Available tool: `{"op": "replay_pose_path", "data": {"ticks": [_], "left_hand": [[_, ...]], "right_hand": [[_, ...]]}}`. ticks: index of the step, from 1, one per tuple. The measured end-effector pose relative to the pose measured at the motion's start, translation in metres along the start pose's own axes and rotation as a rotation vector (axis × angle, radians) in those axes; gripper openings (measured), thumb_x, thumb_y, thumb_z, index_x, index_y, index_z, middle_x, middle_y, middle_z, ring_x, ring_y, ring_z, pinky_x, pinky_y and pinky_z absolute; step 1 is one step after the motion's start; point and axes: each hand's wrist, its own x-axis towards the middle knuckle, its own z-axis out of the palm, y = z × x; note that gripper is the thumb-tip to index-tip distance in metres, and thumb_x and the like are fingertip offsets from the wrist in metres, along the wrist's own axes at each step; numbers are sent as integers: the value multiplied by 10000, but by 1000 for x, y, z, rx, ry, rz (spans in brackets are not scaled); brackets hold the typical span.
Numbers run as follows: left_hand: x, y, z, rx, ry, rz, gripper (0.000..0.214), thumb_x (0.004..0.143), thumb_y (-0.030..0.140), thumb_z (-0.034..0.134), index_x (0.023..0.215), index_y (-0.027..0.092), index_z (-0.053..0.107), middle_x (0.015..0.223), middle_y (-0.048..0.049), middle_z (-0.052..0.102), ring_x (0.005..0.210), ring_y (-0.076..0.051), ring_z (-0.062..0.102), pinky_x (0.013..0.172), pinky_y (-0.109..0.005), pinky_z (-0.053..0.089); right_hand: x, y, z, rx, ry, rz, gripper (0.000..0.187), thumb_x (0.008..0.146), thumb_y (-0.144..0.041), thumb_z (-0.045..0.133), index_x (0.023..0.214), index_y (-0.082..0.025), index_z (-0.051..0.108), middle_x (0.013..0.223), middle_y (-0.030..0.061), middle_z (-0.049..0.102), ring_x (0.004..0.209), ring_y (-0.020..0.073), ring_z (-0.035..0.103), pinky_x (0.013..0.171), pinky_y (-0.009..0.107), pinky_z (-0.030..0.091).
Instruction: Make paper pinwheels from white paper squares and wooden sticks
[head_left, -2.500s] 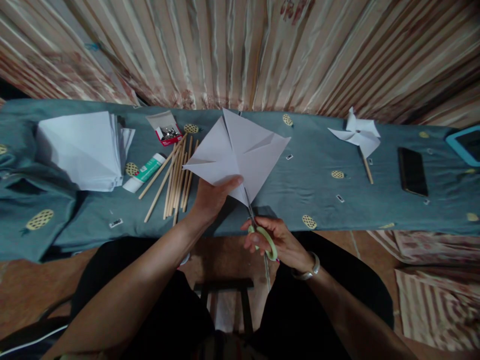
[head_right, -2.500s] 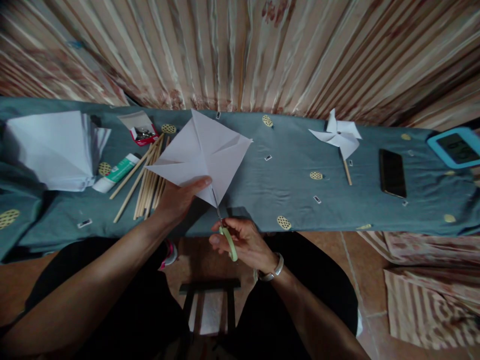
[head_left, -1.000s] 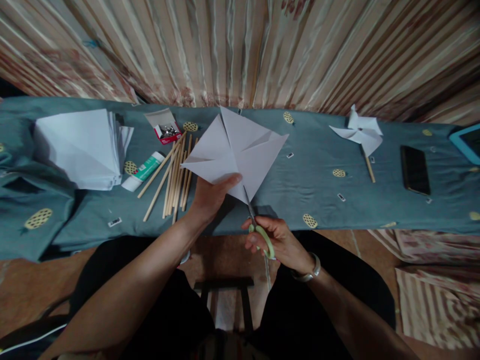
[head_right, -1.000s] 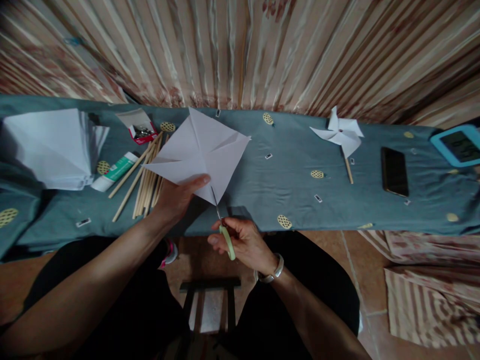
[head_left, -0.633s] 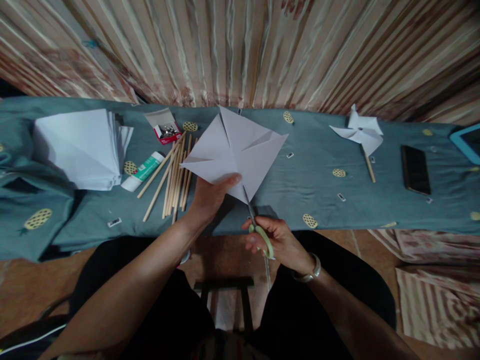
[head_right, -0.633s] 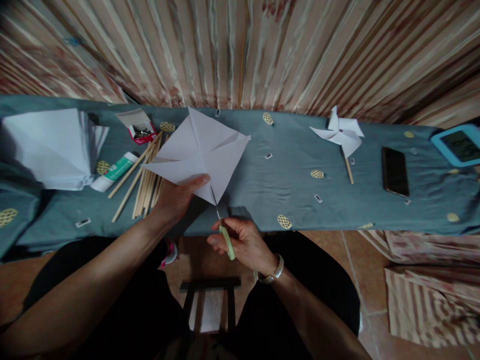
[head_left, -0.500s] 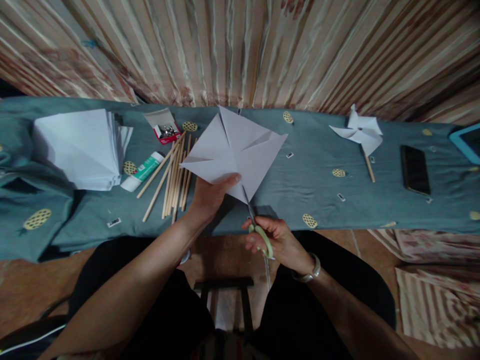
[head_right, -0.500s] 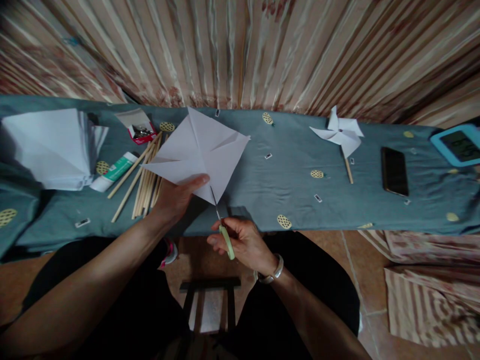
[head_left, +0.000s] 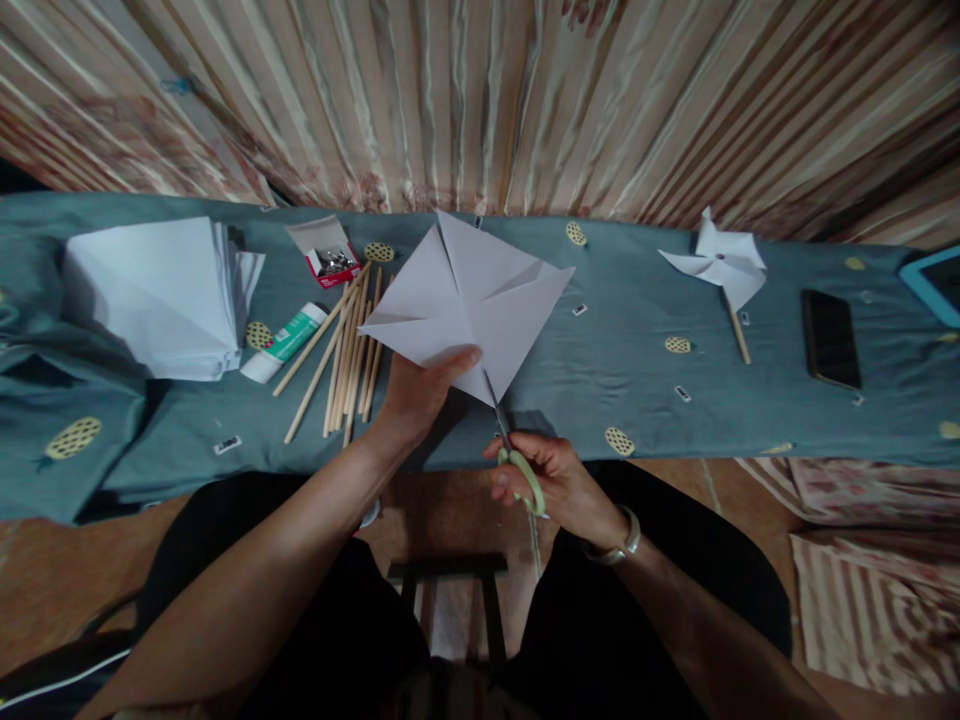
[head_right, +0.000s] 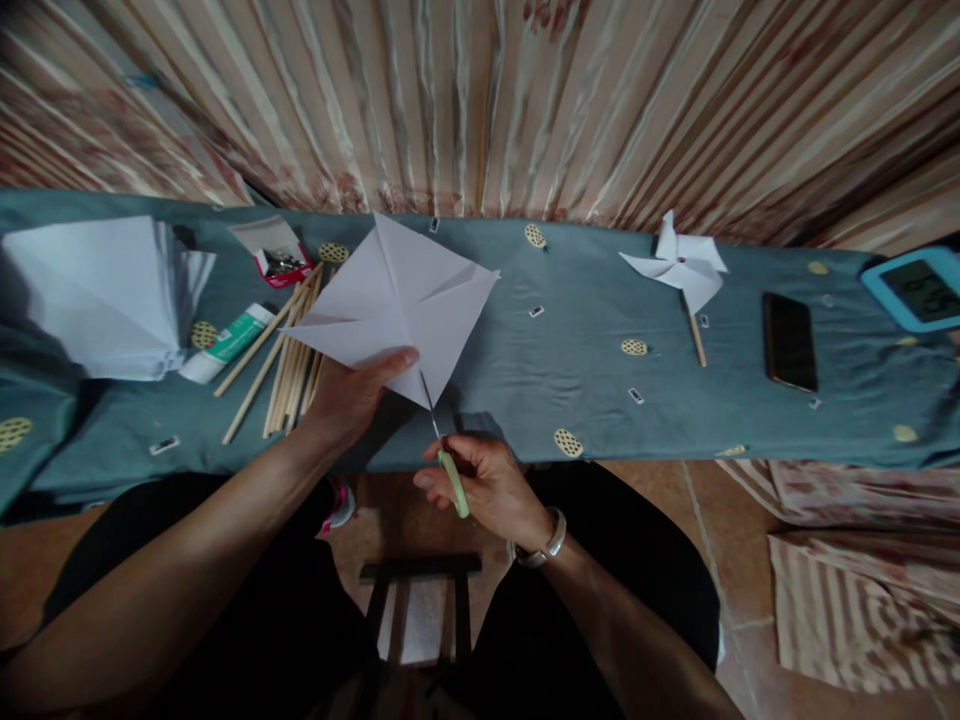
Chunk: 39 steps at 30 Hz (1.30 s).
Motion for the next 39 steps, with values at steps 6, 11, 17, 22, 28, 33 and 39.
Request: {"op": "replay_pose_path", "data": {"ticks": [6, 11, 17, 22, 28, 33, 39], "left_hand": [[0, 0, 0, 40, 2, -3, 395, 609, 287, 784, 985, 231, 674, 878, -46, 734, 983, -278, 670, 937, -465, 507], [0, 3, 1, 16, -33, -1, 390, 627, 276, 767, 1000, 215, 671, 873, -46, 728, 991, -272, 668, 948, -464, 503], [0, 1, 1, -20, -16, -3, 421, 598, 269, 794, 998, 217, 676, 905, -44, 739, 956, -261, 676, 955, -454, 506], [0, 2, 0, -25, -29, -18, 412, 600, 283, 778, 994, 217, 676, 902, -37, 734, 956, -254, 669, 969, -461, 497], [0, 3, -2, -28, -67, -97, 350, 569, 264, 773, 898, 206, 667, 822, -27, 704, 920, -242, 650, 910, -435, 502], [0, 2, -2, -23, -79, -82, 317, 564, 254, 774, 856, 205, 659, 807, -19, 698, 899, -225, 637, 921, -404, 476], [-4, 1, -1, -51, -104, -152, 365, 532, 223, 801, 864, 194, 652, 867, -10, 707, 768, -174, 629, 821, -353, 498]], "right_hand": [[1, 3, -1, 3, -18, -14, 392, 676, -470, 831, 869, -179, 652, 617, -41, 666, 470, 61, 576, 458, 175, 455], [1, 3, -1, 7, -15, -18, 390, 669, -477, 832, 853, -185, 650, 609, -44, 660, 466, 62, 571, 441, 171, 443], [1, 2, 0, 23, -8, 3, 412, 651, -481, 843, 850, -179, 643, 601, -45, 653, 468, 60, 571, 453, 169, 448], [0, 0, 1, 20, 16, 13, 439, 626, -501, 850, 843, -177, 649, 597, -46, 656, 464, 53, 562, 449, 161, 442], [1, 2, 0, 44, 34, 14, 450, 609, -504, 857, 835, -175, 650, 585, -47, 657, 461, 50, 563, 454, 159, 442], [1, 2, -1, 19, 38, -10, 438, 611, -476, 863, 844, -170, 652, 591, -46, 659, 461, 53, 565, 455, 165, 451], [-1, -2, -2, -1, 37, -11, 442, 623, -488, 852, 855, -175, 644, 614, -40, 665, 477, 60, 572, 474, 179, 477]]}}
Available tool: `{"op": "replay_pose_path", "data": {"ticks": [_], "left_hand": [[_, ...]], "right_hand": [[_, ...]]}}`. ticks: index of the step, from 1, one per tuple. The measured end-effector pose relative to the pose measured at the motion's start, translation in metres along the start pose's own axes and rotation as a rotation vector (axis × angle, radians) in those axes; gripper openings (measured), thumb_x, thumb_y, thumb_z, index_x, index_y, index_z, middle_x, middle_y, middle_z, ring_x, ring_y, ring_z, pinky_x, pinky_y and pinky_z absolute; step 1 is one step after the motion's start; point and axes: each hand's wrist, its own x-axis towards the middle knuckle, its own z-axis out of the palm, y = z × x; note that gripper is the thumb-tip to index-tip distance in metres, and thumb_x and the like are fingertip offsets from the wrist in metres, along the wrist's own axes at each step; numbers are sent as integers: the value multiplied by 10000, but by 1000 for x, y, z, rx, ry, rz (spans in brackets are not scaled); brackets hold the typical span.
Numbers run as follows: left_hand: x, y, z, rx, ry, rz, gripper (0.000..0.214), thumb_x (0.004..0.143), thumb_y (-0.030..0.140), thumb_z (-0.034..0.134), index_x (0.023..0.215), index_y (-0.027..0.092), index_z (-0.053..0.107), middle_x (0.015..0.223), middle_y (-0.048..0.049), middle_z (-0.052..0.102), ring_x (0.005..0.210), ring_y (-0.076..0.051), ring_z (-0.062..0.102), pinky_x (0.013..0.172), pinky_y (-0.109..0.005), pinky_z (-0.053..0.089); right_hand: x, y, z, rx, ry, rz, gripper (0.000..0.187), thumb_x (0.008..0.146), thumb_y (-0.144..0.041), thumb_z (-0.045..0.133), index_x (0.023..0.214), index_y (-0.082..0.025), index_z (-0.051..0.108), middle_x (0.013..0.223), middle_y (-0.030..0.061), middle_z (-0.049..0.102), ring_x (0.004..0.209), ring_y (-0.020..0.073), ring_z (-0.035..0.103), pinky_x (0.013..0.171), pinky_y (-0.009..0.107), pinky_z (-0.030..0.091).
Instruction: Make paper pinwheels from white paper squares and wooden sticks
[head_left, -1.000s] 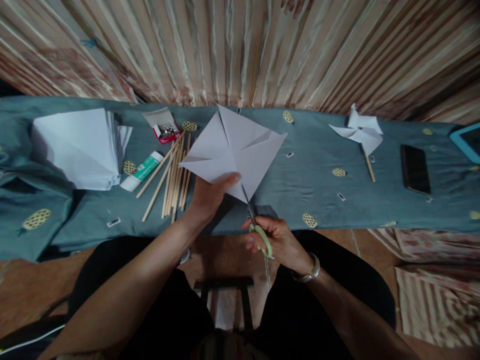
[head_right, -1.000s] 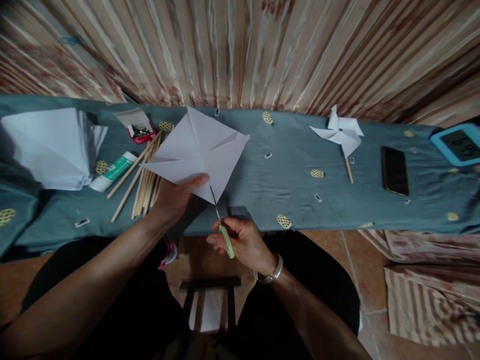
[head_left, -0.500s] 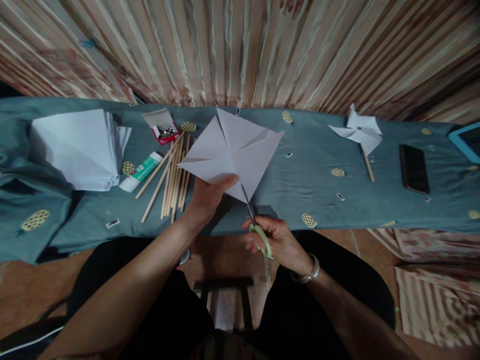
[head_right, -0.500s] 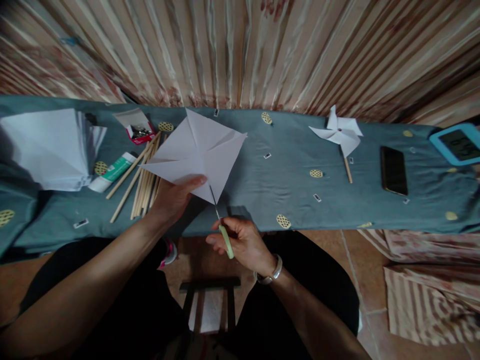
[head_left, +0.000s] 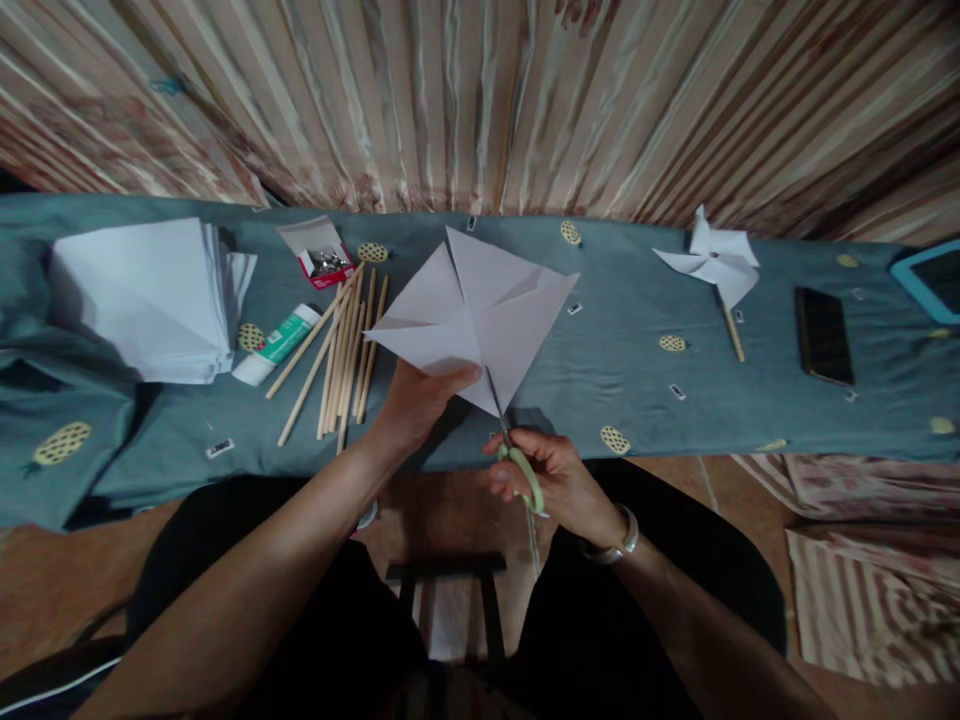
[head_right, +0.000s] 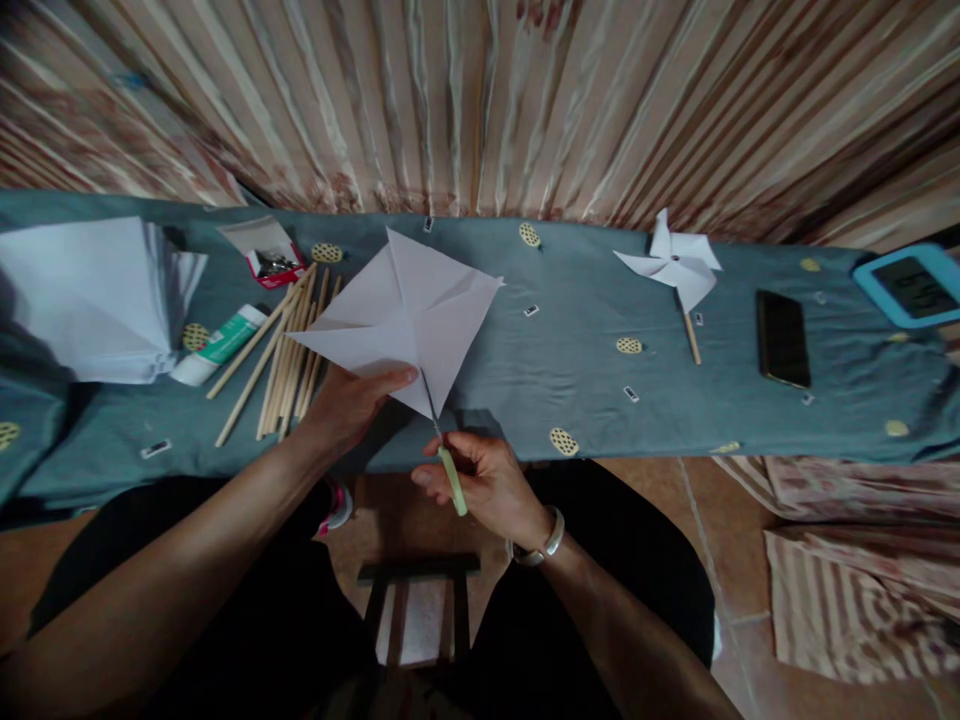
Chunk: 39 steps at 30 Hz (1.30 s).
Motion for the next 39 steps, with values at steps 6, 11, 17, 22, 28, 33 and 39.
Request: {"op": "replay_pose_path", "data": {"ticks": [6, 11, 17, 22, 28, 33, 39], "left_hand": [[-1, -2, 0, -8, -3, 14, 382, 530, 236, 811, 878, 181, 663, 878, -22, 710, 789, -179, 634, 804, -345, 496], [-1, -1, 0, 3, 4, 16, 348, 537, 229, 808, 852, 176, 669, 868, -18, 719, 759, -166, 629, 792, -333, 503], [-1, 0, 0, 7, -6, 25, 326, 547, 230, 799, 840, 176, 665, 842, -19, 718, 754, -166, 630, 779, -326, 505], [-2, -1, 0, -1, -9, 11, 337, 534, 224, 806, 832, 183, 652, 854, -18, 711, 763, -169, 627, 764, -322, 502], [-2, -3, 1, -20, 13, -11, 401, 497, 206, 822, 858, 172, 650, 813, -9, 693, 725, -167, 613, 754, -337, 501], [-2, -3, 2, -36, -6, 16, 371, 523, 199, 807, 857, 180, 648, 822, -5, 690, 733, -157, 611, 756, -324, 500], [-4, 0, 2, -12, -9, 11, 394, 528, 216, 807, 888, 174, 652, 843, -13, 695, 743, -160, 608, 760, -326, 494]], "right_hand": [[0, 2, -1, -10, -10, -4, 428, 659, -491, 831, 888, -185, 639, 620, -43, 655, 496, 71, 586, 488, 186, 490], [0, 2, 0, 31, -13, -13, 406, 648, -460, 846, 854, -178, 641, 612, -47, 657, 476, 59, 568, 471, 175, 477], [1, 3, 1, 39, 2, -14, 407, 633, -458, 855, 840, -176, 648, 602, -47, 659, 471, 54, 566, 460, 166, 467], [1, 2, 0, 37, 7, -18, 403, 636, -453, 853, 841, -176, 645, 598, -52, 653, 471, 52, 565, 465, 164, 465], [1, 4, 0, 25, 13, -35, 394, 657, -460, 839, 857, -178, 650, 610, -45, 655, 475, 60, 568, 461, 172, 461], [2, 4, 2, 37, 19, -27, 395, 652, -465, 841, 841, -176, 649, 612, -41, 661, 480, 62, 576, 466, 171, 470], [2, 5, 2, 46, 25, -17, 407, 634, -468, 850, 831, -170, 654, 593, -47, 656, 457, 52, 566, 443, 157, 447]]}}
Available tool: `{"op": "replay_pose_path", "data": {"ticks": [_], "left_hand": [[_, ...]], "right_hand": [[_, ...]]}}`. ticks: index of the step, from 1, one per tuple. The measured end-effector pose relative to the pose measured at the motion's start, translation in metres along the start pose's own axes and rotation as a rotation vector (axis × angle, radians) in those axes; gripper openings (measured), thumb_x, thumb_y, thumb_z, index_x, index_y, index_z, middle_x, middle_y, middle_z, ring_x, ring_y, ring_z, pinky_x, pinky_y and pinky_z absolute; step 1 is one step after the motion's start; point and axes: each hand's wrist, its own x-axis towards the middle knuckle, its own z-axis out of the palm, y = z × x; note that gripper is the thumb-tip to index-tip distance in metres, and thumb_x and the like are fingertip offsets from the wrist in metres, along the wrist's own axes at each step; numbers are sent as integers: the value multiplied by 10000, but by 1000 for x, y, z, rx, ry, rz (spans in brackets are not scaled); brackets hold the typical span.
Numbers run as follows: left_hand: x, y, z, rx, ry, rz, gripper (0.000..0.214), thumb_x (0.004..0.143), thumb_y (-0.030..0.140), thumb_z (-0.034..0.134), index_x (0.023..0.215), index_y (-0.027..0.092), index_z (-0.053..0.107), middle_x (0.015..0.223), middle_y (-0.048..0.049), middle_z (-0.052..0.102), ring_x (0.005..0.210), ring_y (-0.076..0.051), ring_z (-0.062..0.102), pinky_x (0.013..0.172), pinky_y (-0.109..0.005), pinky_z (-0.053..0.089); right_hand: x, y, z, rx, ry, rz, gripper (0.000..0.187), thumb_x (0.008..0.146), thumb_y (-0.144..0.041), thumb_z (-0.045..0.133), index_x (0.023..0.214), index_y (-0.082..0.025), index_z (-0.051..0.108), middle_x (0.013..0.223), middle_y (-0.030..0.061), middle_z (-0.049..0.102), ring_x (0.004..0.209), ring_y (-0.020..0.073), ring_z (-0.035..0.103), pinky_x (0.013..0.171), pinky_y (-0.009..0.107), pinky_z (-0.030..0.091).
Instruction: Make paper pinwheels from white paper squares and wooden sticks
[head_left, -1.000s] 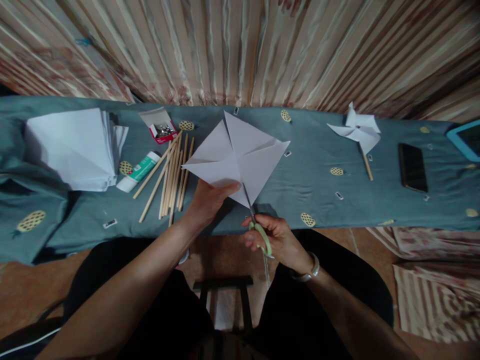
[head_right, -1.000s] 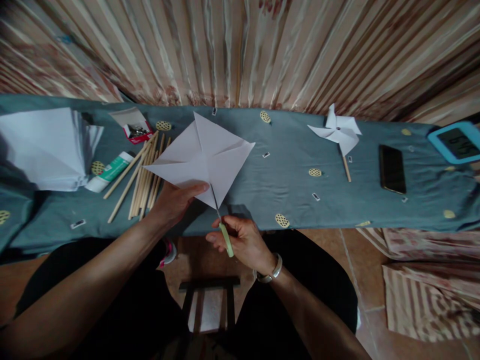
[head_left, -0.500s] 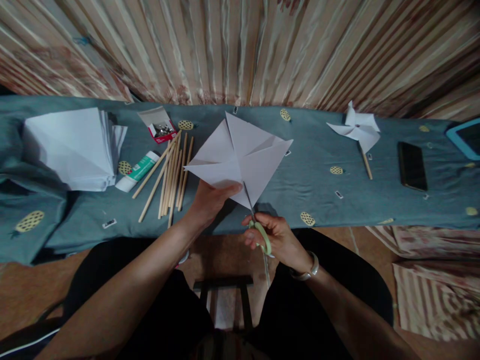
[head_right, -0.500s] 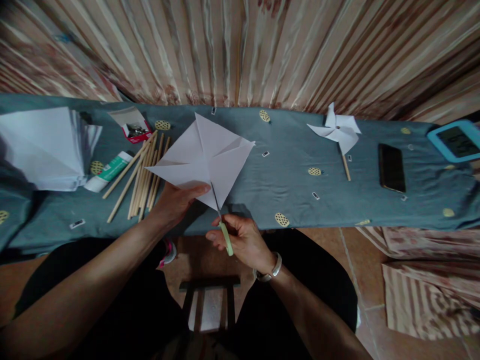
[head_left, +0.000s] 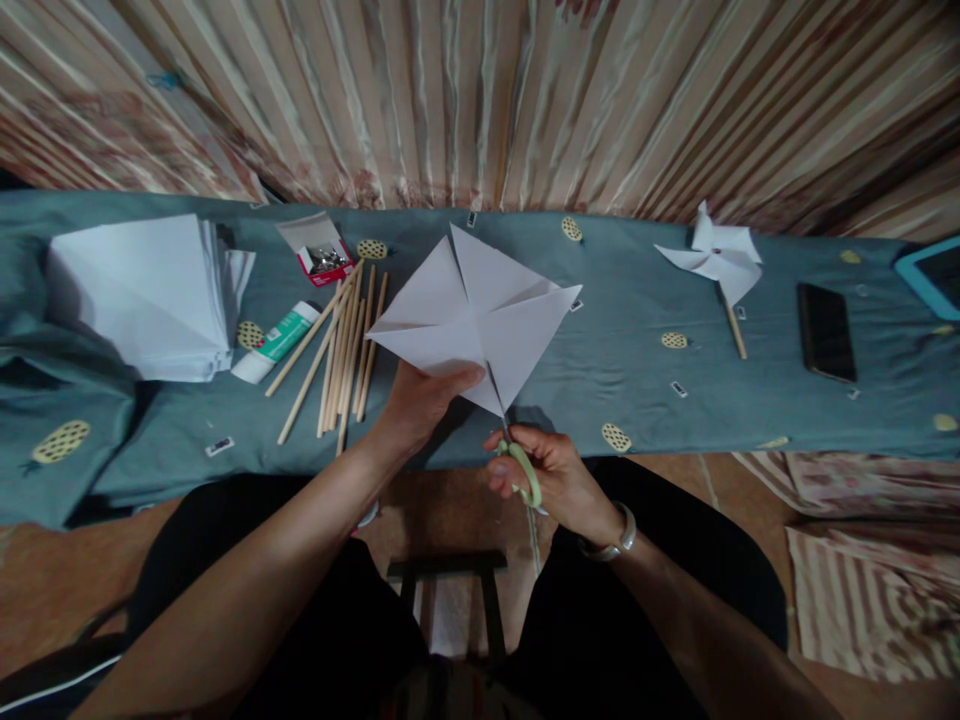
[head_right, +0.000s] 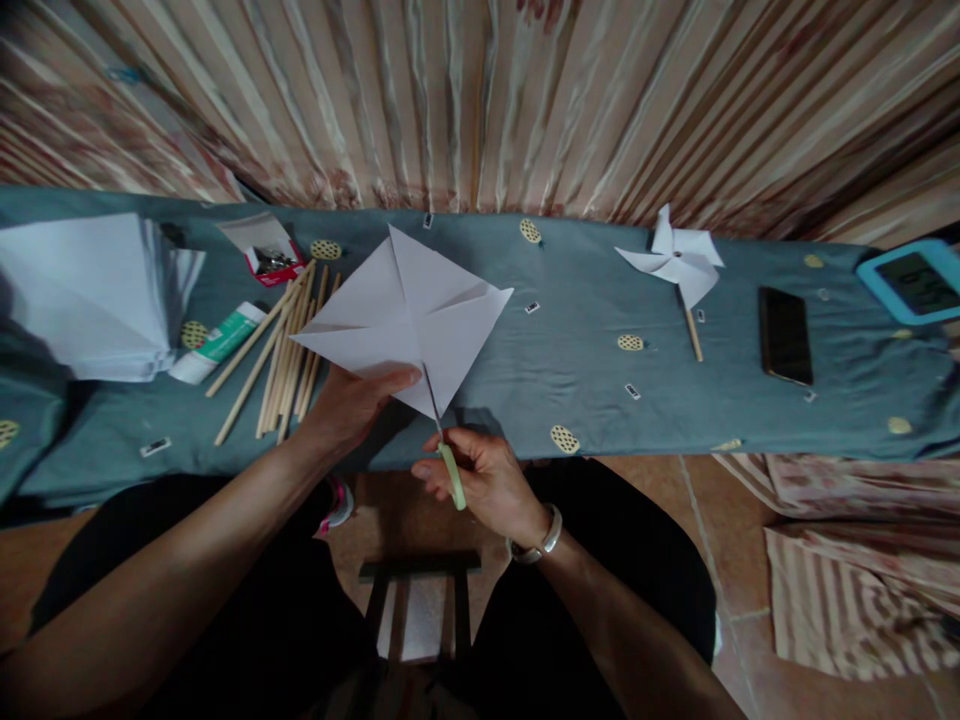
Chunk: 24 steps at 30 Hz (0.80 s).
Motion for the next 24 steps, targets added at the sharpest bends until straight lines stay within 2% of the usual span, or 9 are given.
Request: {"op": "replay_pose_path", "data": {"ticks": [6, 14, 24], "left_hand": [[0, 0, 1, -11, 16, -8, 426, 513, 216, 810, 911, 186, 660, 840, -14, 700, 754, -171, 617, 772, -334, 503], [-2, -2, 1, 7, 19, -35, 384, 495, 228, 829, 828, 178, 643, 805, -18, 695, 753, -191, 637, 748, -345, 525], [-3, -3, 3, 1, 29, -40, 444, 499, 235, 828, 902, 179, 651, 834, -23, 694, 755, -186, 626, 749, -344, 517]], "right_hand": [[0, -3, 1, 11, 12, 5, 427, 605, -476, 863, 823, -173, 656, 590, -46, 662, 458, 50, 568, 449, 163, 460], [1, -3, 2, -17, 5, -27, 413, 643, -479, 844, 846, -180, 646, 605, -51, 646, 489, 62, 587, 478, 175, 494], [0, -3, 2, 5, 10, -17, 422, 636, -486, 845, 831, -175, 636, 613, -44, 652, 487, 62, 582, 471, 173, 491]]}}
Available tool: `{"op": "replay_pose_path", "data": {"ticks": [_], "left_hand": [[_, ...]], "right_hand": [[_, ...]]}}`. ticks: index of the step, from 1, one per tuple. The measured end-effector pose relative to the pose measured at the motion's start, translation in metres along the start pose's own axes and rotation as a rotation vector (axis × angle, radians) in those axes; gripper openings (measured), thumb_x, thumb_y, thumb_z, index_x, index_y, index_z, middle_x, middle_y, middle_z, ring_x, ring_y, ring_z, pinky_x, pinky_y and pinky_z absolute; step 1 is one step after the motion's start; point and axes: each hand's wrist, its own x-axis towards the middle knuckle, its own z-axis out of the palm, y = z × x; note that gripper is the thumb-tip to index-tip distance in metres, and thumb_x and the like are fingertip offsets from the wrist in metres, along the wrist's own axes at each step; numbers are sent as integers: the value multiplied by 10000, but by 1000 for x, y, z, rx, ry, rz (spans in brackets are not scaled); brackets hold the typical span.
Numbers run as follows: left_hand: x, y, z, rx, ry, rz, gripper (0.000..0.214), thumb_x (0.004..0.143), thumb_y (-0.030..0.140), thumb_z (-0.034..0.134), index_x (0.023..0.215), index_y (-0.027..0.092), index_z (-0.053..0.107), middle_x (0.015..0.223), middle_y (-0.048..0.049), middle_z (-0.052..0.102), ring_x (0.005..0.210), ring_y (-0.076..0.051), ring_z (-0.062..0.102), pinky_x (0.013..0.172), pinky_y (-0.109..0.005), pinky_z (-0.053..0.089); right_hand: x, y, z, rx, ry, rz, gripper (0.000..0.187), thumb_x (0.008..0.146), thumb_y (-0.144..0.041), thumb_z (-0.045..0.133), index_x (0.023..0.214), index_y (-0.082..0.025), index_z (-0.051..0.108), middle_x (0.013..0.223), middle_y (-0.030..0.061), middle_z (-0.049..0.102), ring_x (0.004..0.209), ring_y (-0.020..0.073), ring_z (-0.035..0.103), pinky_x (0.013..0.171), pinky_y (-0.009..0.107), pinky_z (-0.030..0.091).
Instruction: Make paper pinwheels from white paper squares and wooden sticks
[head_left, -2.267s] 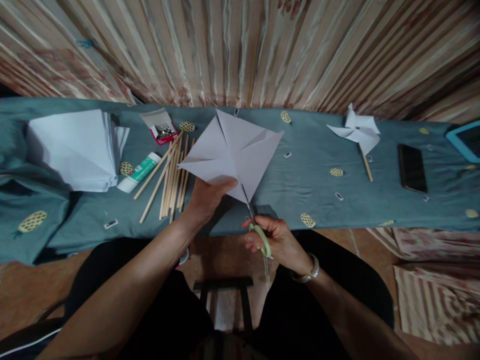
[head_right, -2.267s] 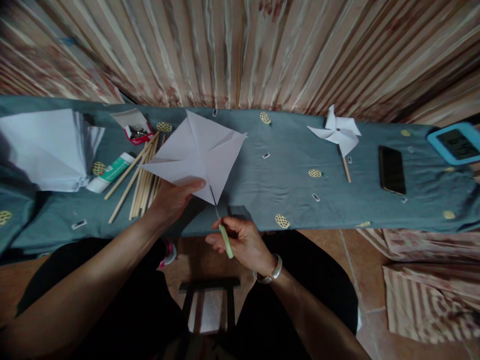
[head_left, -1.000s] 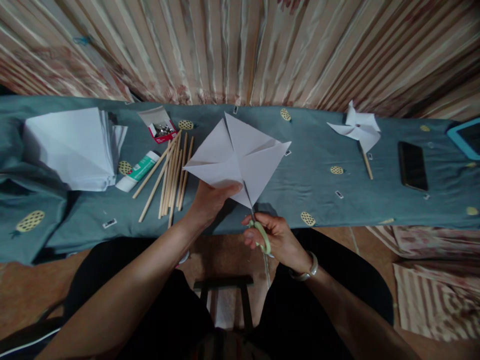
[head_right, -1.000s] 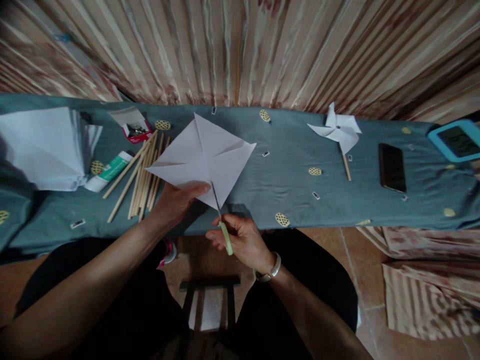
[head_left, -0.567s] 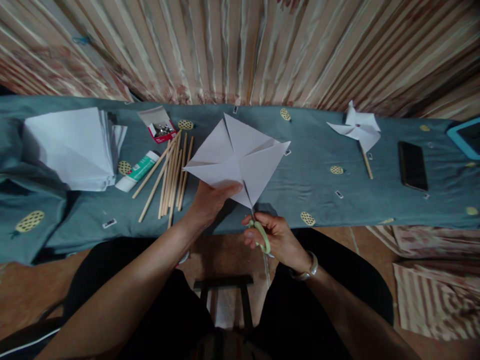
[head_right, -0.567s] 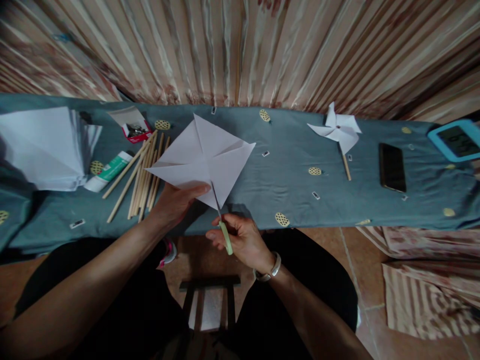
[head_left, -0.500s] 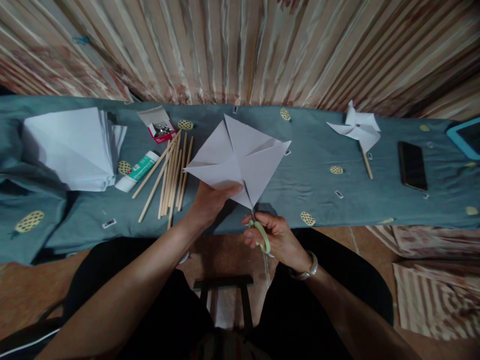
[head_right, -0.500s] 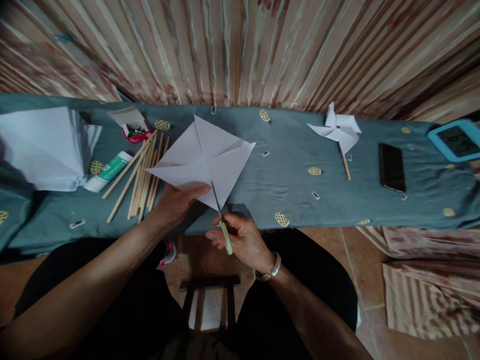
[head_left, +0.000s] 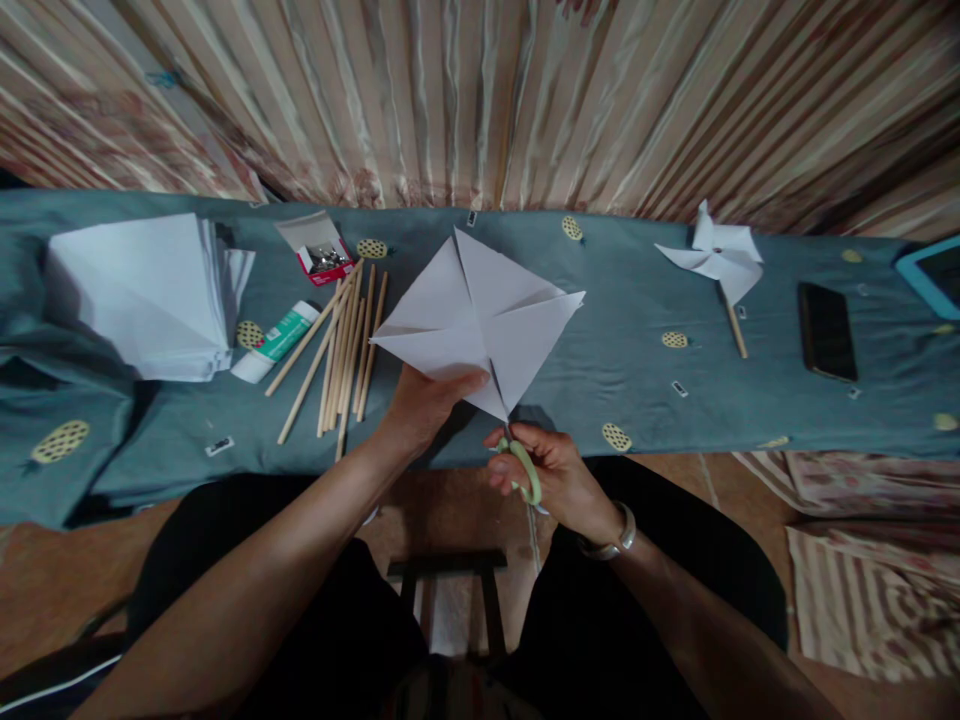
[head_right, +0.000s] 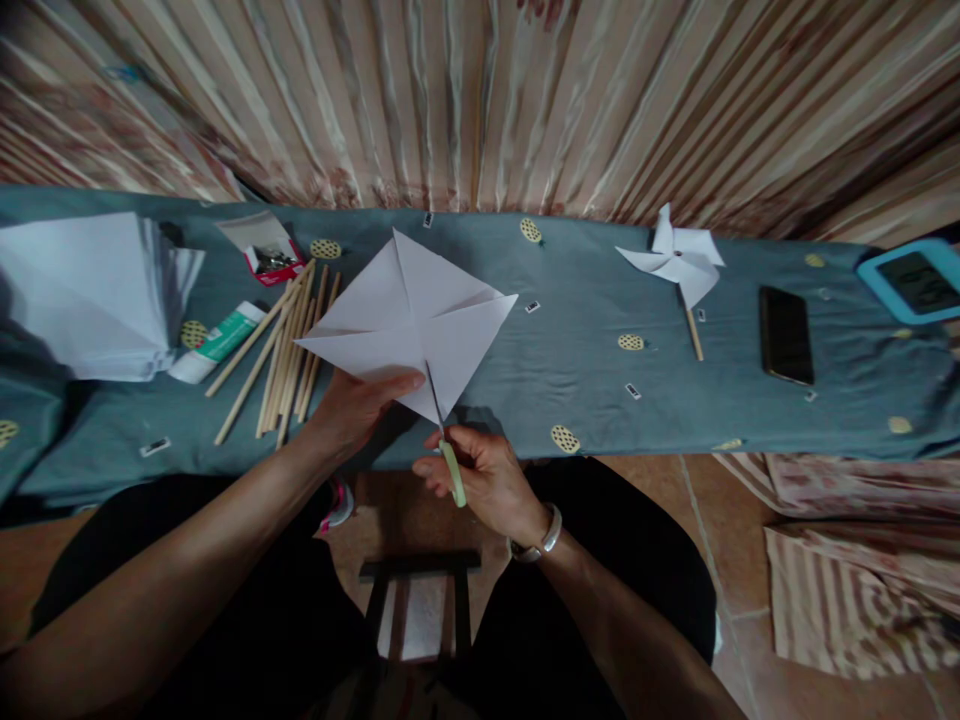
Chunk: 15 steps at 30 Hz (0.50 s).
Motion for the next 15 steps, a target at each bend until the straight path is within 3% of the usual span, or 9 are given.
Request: {"op": "replay_pose_path", "data": {"ticks": [15], "left_hand": [[-3, -1, 1, 20, -17, -24, 393, 498, 228, 825, 845, 184, 647, 834, -24, 693, 751, -187, 624, 740, -342, 514]], "right_hand": [[1, 0, -1, -50, -1, -34, 432, 660, -534, 818, 840, -187, 632, 603, -33, 659, 476, 77, 588, 479, 195, 504]]}}
